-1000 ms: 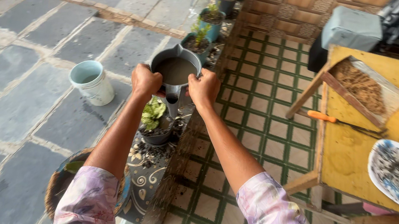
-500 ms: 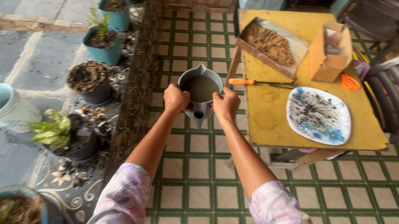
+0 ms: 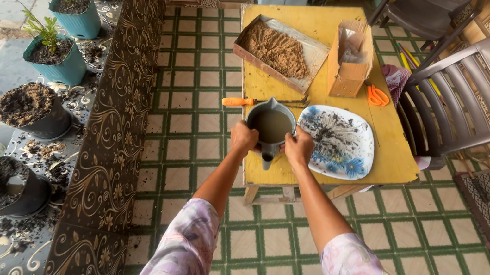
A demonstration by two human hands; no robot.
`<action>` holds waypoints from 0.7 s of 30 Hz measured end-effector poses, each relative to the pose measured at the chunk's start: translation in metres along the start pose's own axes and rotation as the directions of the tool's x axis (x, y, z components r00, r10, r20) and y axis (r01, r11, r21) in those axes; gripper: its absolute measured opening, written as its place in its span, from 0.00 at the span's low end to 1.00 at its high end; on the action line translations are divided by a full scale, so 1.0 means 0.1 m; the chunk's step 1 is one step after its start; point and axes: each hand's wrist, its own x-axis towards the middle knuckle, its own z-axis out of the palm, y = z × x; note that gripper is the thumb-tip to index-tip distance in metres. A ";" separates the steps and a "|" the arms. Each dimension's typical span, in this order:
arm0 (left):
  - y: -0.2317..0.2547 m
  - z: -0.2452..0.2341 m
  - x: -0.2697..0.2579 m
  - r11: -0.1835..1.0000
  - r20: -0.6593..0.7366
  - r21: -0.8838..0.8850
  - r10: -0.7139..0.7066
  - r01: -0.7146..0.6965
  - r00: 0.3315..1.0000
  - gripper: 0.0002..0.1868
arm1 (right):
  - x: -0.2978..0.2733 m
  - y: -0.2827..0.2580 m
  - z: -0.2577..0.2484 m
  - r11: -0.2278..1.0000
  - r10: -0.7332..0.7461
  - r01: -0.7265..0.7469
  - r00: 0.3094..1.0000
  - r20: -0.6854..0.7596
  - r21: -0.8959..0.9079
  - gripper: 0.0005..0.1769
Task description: The person tends to potted plants on a tiled balcony. They adjust soil around a variegated plant, water it with a metal watering can, remove a dead leaf from another plant, and loosen the soil with a small hand trowel.
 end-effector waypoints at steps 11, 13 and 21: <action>-0.65 0.55 0.61 0.976 -0.058 0.194 0.113 -0.100 0.992 0.18 | 0.09 0.57 -0.02 0.998 0.014 -0.013 1.000 -0.014 0.057 0.16; -0.56 0.52 0.64 0.980 0.038 0.198 -0.009 0.002 0.999 0.17 | 0.10 0.73 0.05 0.998 -0.027 0.024 0.998 -0.059 -0.054 0.17; -0.50 0.25 0.07 0.954 -0.263 0.256 0.222 -0.153 0.939 0.17 | 0.25 0.24 -0.03 0.815 -0.426 0.293 0.888 -0.173 -0.500 0.13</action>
